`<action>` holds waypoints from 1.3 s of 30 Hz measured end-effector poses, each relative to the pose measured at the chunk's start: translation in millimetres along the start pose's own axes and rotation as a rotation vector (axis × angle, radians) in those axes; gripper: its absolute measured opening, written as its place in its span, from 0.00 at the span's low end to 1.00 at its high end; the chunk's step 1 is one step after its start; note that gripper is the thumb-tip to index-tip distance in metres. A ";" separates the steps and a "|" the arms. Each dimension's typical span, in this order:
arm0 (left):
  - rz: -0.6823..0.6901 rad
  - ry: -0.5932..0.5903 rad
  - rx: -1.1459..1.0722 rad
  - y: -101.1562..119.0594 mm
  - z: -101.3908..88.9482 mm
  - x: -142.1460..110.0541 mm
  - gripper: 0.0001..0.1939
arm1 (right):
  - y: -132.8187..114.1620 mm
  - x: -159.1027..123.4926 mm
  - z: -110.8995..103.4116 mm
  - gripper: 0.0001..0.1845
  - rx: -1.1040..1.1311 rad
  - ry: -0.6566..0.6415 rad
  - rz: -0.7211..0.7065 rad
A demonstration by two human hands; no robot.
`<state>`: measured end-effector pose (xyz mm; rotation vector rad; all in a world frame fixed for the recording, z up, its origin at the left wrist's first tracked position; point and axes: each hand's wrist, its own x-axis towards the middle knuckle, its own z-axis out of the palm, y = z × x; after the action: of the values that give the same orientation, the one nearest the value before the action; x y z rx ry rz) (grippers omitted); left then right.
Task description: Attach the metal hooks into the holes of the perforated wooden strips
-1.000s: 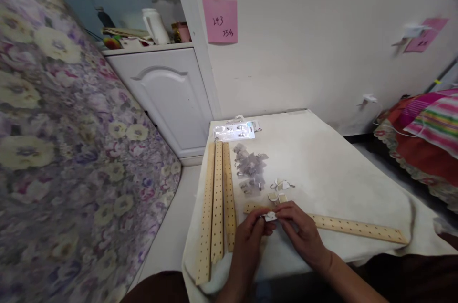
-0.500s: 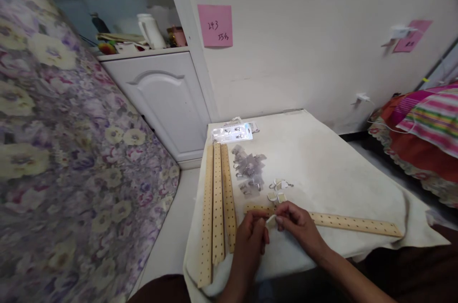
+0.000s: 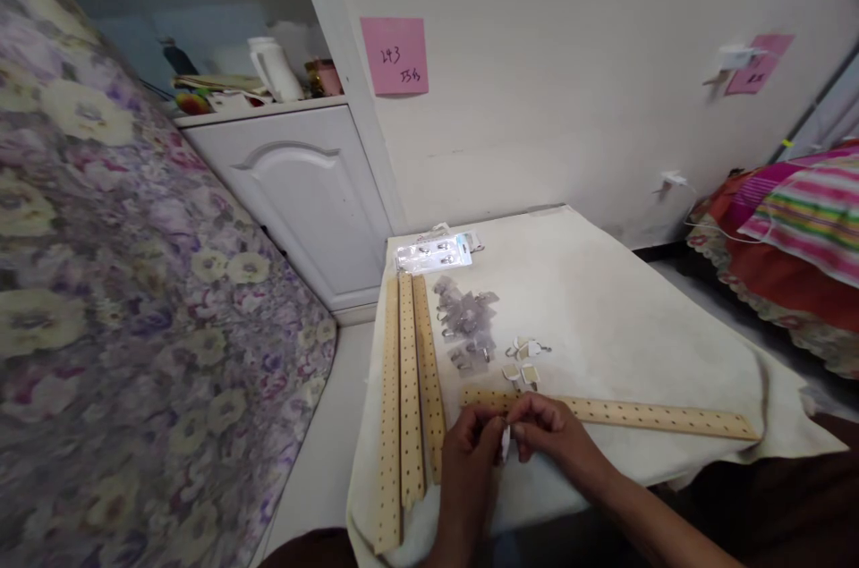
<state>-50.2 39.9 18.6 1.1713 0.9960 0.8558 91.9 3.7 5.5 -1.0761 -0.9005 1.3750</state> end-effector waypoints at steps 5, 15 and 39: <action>-0.018 0.001 -0.022 -3.6 3.1 -1.6 0.11 | 5.6 0.2 6.6 0.16 0.100 0.004 0.026; 0.322 0.288 0.570 7.0 1.3 -7.4 0.06 | 20.9 -5.3 21.4 0.22 0.188 -0.002 0.101; 0.020 -0.090 0.126 2.2 -7.0 -1.0 0.09 | -3.5 -3.4 -1.1 0.18 -0.104 -0.023 0.076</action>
<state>-57.1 41.7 20.3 1.3169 0.9772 0.7578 93.9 0.6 8.9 -1.1863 -0.9646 1.4183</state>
